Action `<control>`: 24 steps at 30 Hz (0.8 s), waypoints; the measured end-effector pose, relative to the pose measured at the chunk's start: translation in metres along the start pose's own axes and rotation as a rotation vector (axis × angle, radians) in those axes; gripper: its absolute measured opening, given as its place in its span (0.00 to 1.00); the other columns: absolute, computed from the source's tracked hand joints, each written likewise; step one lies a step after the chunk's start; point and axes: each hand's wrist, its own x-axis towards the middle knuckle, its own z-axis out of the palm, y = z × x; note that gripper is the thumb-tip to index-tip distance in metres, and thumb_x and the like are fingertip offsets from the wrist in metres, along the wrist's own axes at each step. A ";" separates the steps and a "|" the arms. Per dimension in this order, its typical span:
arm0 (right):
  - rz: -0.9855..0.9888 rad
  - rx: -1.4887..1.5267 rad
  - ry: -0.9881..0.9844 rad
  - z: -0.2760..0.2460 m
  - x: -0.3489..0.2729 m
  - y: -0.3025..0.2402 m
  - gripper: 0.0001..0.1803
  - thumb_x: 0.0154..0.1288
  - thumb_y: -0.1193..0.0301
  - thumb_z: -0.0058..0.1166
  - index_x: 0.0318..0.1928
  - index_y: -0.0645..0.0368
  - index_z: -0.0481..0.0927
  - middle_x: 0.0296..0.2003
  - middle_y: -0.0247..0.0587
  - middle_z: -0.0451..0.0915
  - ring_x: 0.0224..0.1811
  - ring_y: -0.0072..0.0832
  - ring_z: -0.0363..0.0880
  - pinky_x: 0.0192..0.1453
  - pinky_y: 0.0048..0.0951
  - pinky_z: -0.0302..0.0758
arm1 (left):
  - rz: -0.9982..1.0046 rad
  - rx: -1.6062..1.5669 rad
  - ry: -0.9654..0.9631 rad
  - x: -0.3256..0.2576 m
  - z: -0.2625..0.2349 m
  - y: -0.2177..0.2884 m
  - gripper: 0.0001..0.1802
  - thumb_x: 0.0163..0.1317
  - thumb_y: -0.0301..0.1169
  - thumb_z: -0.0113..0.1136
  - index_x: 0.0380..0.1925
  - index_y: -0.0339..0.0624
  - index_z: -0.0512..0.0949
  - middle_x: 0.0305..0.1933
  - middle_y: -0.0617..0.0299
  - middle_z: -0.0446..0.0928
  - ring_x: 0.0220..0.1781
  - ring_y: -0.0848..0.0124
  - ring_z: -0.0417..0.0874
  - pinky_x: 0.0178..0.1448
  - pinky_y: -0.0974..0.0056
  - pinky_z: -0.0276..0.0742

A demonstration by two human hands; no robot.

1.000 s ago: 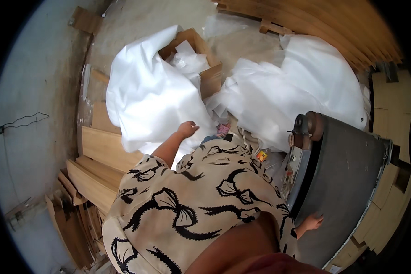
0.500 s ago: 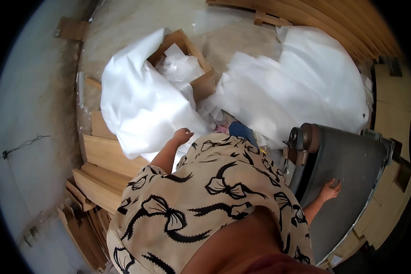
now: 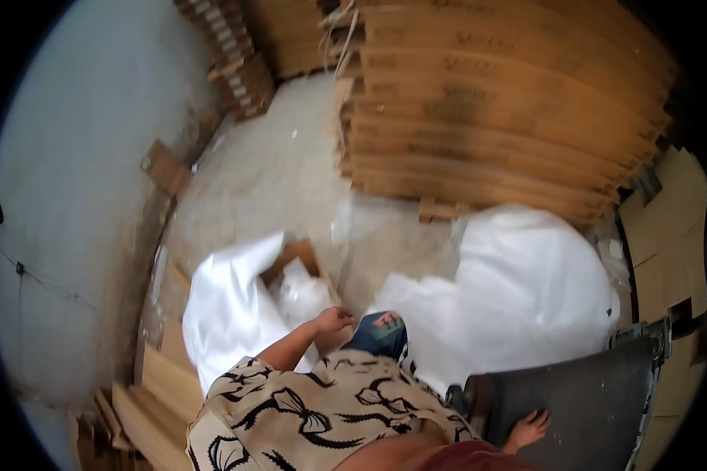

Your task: The person packages furniture components into a cardboard box by placing wooden boards, wrapped metal rails, and protective foam sheets inside it.

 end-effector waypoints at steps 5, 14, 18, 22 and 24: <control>0.007 -0.032 0.169 0.023 0.001 0.009 0.19 0.62 0.67 0.45 0.54 0.56 0.68 0.54 0.49 0.66 0.50 0.43 0.68 0.50 0.39 0.68 | 0.204 0.024 0.197 0.100 -0.141 0.111 0.20 0.56 0.42 0.57 0.42 0.37 0.75 0.39 0.55 0.79 0.40 0.70 0.78 0.47 0.66 0.72; 0.061 0.209 0.217 -0.009 -0.023 -0.050 0.18 0.60 0.64 0.45 0.50 0.55 0.70 0.50 0.47 0.69 0.45 0.43 0.70 0.47 0.41 0.69 | 0.645 0.355 0.940 0.215 -0.483 0.379 0.25 0.55 0.47 0.55 0.43 0.37 0.75 0.40 0.49 0.78 0.43 0.61 0.78 0.48 0.62 0.71; 0.055 0.344 0.187 -0.036 -0.043 -0.117 0.19 0.59 0.68 0.44 0.51 0.57 0.69 0.50 0.49 0.68 0.45 0.44 0.70 0.46 0.39 0.70 | 0.844 0.322 1.259 0.243 -0.625 0.473 0.23 0.56 0.47 0.52 0.40 0.39 0.76 0.37 0.52 0.78 0.40 0.58 0.79 0.44 0.61 0.72; 0.116 0.479 0.185 -0.048 -0.002 -0.259 0.20 0.58 0.73 0.44 0.52 0.59 0.67 0.51 0.51 0.67 0.45 0.45 0.71 0.46 0.38 0.71 | 0.979 0.142 1.384 0.307 -0.701 0.587 0.21 0.57 0.45 0.51 0.42 0.41 0.76 0.40 0.54 0.78 0.43 0.60 0.78 0.46 0.61 0.71; 0.037 0.551 0.112 -0.020 0.049 -0.314 0.20 0.57 0.76 0.44 0.53 0.60 0.66 0.51 0.52 0.67 0.46 0.45 0.71 0.45 0.37 0.71 | 0.972 0.084 1.424 0.322 -0.763 0.564 0.22 0.57 0.46 0.49 0.43 0.41 0.76 0.43 0.53 0.77 0.46 0.57 0.76 0.49 0.59 0.70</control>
